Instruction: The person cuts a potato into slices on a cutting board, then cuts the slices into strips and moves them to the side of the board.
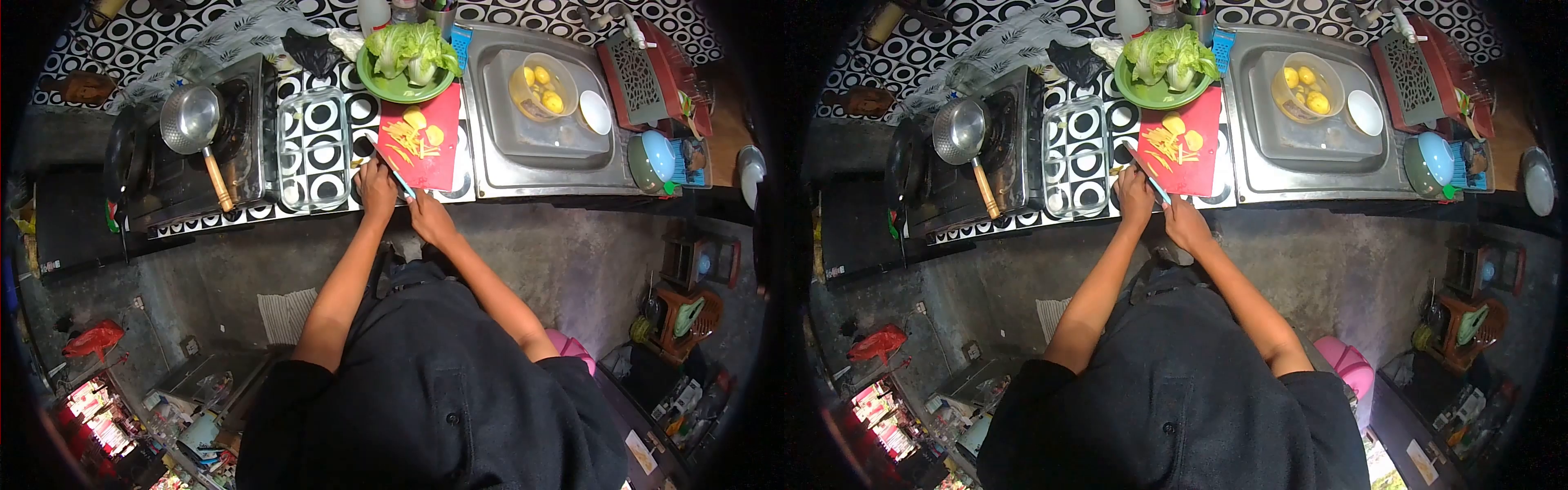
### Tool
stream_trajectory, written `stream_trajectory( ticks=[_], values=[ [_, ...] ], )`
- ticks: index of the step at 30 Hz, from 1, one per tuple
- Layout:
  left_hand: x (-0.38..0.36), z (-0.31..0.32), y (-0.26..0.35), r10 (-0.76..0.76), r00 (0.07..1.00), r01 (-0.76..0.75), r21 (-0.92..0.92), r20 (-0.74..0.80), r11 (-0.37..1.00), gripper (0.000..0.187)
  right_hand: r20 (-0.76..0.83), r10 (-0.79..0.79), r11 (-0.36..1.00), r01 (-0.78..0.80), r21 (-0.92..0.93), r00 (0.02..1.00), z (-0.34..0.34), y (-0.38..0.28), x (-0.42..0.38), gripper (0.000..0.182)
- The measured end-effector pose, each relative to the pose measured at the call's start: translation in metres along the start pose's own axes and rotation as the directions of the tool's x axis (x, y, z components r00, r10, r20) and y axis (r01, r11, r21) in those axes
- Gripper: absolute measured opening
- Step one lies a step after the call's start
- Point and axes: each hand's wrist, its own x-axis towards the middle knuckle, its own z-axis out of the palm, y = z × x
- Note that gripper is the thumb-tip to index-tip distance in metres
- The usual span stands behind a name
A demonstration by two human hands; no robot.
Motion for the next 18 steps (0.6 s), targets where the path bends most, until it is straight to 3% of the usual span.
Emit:
stream_trajectory(
  ticks=[18],
  values=[
    [-0.007,-0.01,-0.007,0.144,0.988,-0.146,0.047,0.05,0.988,0.017,0.096,0.093,0.99,-0.082,-0.112,0.991,-0.007,-0.009,0.01,0.034]
  ],
)
